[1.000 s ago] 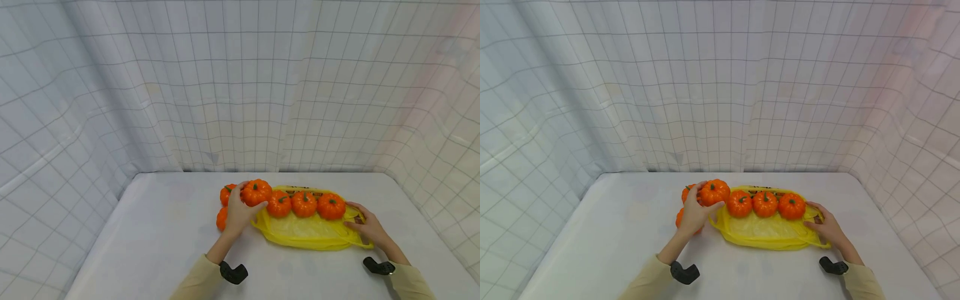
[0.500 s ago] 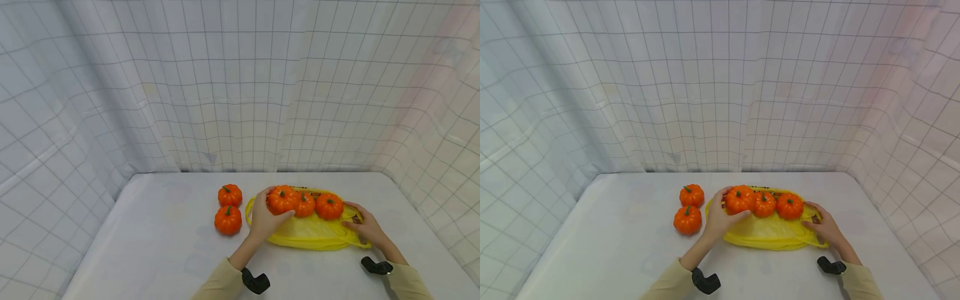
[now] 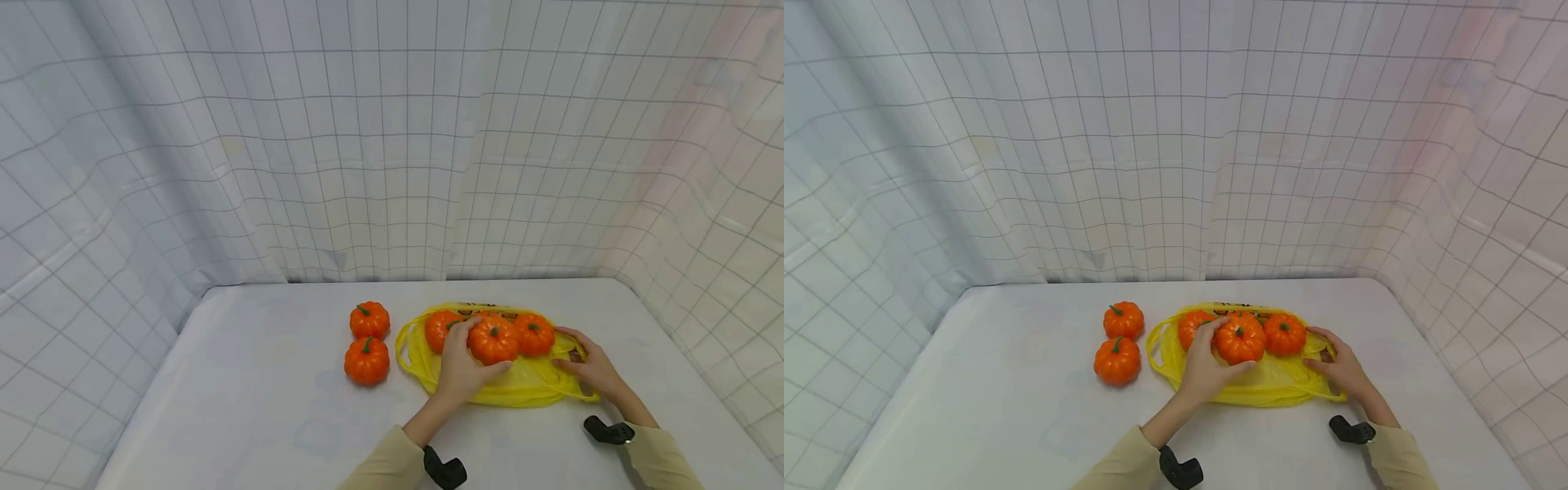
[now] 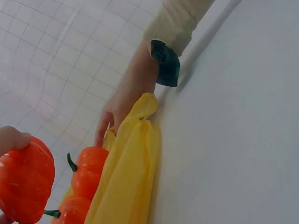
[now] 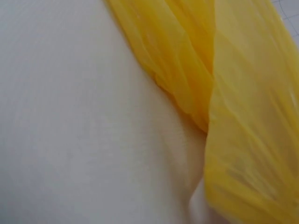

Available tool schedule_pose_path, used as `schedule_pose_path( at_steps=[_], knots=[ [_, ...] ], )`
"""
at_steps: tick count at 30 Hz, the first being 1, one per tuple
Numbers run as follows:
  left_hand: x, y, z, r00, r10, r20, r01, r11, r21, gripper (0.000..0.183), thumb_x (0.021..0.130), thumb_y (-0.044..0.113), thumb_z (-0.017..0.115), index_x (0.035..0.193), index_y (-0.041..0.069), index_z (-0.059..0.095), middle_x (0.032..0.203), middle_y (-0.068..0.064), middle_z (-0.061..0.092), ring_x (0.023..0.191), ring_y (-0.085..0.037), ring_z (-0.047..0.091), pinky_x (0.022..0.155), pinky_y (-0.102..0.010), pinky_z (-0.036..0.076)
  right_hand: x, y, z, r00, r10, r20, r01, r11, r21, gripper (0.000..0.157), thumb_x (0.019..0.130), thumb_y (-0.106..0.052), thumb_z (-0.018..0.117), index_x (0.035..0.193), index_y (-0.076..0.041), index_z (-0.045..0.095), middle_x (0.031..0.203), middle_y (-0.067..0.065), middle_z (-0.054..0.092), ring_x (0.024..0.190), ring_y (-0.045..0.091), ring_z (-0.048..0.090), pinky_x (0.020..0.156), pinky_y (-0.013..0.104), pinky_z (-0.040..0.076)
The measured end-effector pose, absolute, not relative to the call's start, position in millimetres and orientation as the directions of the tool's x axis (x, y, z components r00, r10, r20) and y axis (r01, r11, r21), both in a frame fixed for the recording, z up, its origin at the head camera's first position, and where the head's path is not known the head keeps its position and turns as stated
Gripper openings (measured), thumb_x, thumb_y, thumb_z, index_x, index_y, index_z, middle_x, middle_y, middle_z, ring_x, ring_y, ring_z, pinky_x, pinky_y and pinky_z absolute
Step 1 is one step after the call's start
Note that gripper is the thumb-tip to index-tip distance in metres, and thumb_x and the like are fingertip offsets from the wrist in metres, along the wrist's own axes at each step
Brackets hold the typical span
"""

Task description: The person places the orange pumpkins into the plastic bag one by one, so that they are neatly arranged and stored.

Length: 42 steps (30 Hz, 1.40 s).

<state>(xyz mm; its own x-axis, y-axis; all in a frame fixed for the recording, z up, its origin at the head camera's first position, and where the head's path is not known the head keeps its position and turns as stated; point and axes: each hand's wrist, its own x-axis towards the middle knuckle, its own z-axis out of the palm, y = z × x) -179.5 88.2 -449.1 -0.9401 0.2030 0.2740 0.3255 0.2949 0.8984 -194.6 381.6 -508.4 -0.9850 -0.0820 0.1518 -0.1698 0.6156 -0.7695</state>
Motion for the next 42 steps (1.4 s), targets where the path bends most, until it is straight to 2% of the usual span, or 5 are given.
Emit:
schedule_pose_path(
  at_steps=[7,19,25,36,42],
  knots=[
    [-177,106,-461,-0.941,0.236,0.243,0.314,0.337,0.888,0.072,0.07,0.036,0.084,0.133,0.022,0.051,0.129,0.0,0.05,0.12,-0.016,0.049,0.103,-0.038,0.044,-194,381,-504,-0.991,-0.077,0.109,-0.133,0.629,-0.766,0.063,0.087,-0.019,0.07,0.141,-0.004,0.041,0.14,0.022,0.043,0.092,0.003,0.039,0.071,0.015,0.038],
    [-175,134,-472,-0.936,0.276,0.218,0.317,0.396,0.862,0.073,0.069,0.036,0.086,0.132,0.023,0.052,0.122,0.0,0.048,0.112,-0.012,0.049,0.098,-0.033,0.047,-195,384,-504,-0.995,-0.068,0.078,-0.104,0.646,-0.756,0.065,0.087,-0.021,0.07,0.142,-0.005,0.04,0.143,0.021,0.041,0.097,0.0,0.038,0.077,0.011,0.038],
    [-173,143,-477,-0.937,0.279,0.21,0.314,0.409,0.857,0.073,0.068,0.034,0.087,0.131,0.024,0.052,0.121,0.003,0.048,0.114,-0.011,0.049,0.099,-0.031,0.047,-196,386,-506,-0.992,-0.08,0.096,-0.125,0.639,-0.759,0.063,0.086,-0.015,0.07,0.141,-0.005,0.041,0.142,0.021,0.041,0.096,0.003,0.038,0.074,0.015,0.036],
    [-172,152,-487,-0.932,0.301,0.2,0.323,0.447,0.834,0.071,0.067,0.028,0.088,0.128,0.025,0.053,0.12,0.005,0.048,0.114,-0.01,0.051,0.099,-0.029,0.047,-195,386,-509,-0.991,-0.091,0.095,-0.131,0.623,-0.772,0.062,0.087,-0.013,0.067,0.142,-0.004,0.039,0.146,0.023,0.037,0.106,-0.014,0.032,0.082,0.004,0.035],
    [-171,153,-491,-0.922,0.324,0.212,0.35,0.462,0.815,0.07,0.068,0.028,0.087,0.128,0.023,0.052,0.122,0.005,0.05,0.115,-0.01,0.051,0.099,-0.029,0.047,-195,386,-507,-0.992,-0.09,0.086,-0.124,0.623,-0.773,0.062,0.088,-0.015,0.067,0.142,-0.005,0.04,0.147,0.022,0.036,0.109,-0.016,0.029,0.083,0.004,0.034]
  ],
)
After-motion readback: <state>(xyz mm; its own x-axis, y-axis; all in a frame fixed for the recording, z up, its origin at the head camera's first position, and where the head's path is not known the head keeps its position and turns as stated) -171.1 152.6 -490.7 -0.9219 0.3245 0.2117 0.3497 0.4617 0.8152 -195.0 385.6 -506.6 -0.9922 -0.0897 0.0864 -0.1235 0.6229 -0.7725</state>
